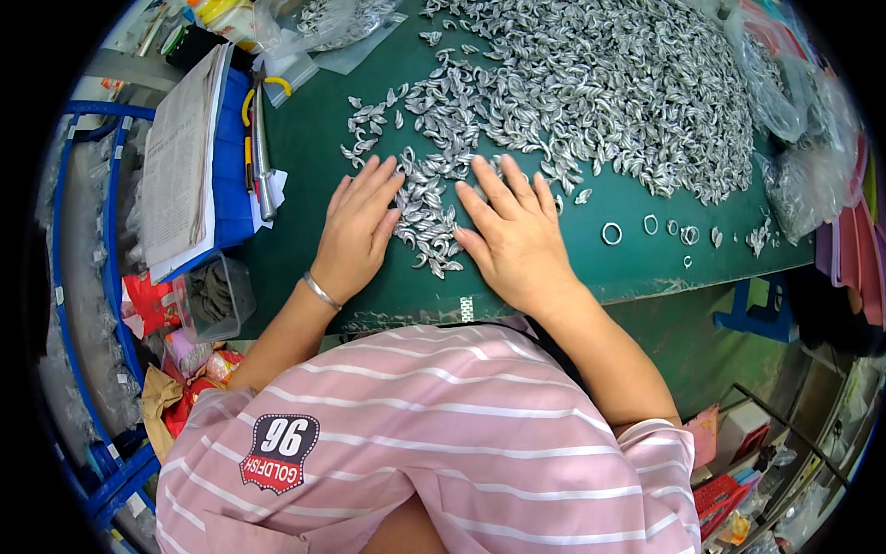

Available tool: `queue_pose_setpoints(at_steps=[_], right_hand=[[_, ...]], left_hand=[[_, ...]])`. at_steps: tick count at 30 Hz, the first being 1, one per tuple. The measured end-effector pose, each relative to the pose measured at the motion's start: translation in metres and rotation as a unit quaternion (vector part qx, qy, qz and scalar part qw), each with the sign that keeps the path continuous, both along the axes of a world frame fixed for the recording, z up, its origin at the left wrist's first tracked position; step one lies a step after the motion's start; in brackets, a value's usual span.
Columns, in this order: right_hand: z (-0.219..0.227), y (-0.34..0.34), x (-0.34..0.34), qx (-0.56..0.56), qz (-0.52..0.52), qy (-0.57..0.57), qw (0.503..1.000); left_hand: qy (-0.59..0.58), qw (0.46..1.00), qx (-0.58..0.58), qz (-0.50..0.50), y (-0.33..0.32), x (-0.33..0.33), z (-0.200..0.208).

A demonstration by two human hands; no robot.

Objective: The person sorts and fits small silver metal components together on a green table by hand, occasionally moving piles of parts or reaching for plastic bags.

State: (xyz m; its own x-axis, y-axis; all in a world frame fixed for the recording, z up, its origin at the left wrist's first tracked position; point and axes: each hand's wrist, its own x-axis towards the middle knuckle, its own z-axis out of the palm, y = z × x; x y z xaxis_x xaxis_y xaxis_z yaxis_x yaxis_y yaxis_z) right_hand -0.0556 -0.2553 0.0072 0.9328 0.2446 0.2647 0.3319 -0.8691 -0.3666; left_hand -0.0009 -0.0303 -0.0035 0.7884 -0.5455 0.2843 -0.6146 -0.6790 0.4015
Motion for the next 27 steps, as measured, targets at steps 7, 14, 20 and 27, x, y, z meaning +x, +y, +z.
queue_pose_setpoints(at_steps=[7,14,20,27], right_hand=[[-0.006,0.043,0.049,0.112,0.033,-0.041,0.992],[0.013,0.045,0.049,0.003,0.103,-0.022,0.994],[-0.002,0.053,0.056,0.067,0.123,-0.054,0.989],[0.002,0.034,0.051,0.096,0.058,-0.028,0.993]], left_hand=[[0.026,0.994,-0.103,0.019,0.008,-0.008,0.011],[0.033,0.991,-0.130,0.019,0.017,-0.021,0.011],[0.032,0.992,-0.126,-0.002,0.015,-0.013,0.010],[0.065,0.986,-0.151,0.008,0.027,-0.015,0.011]])
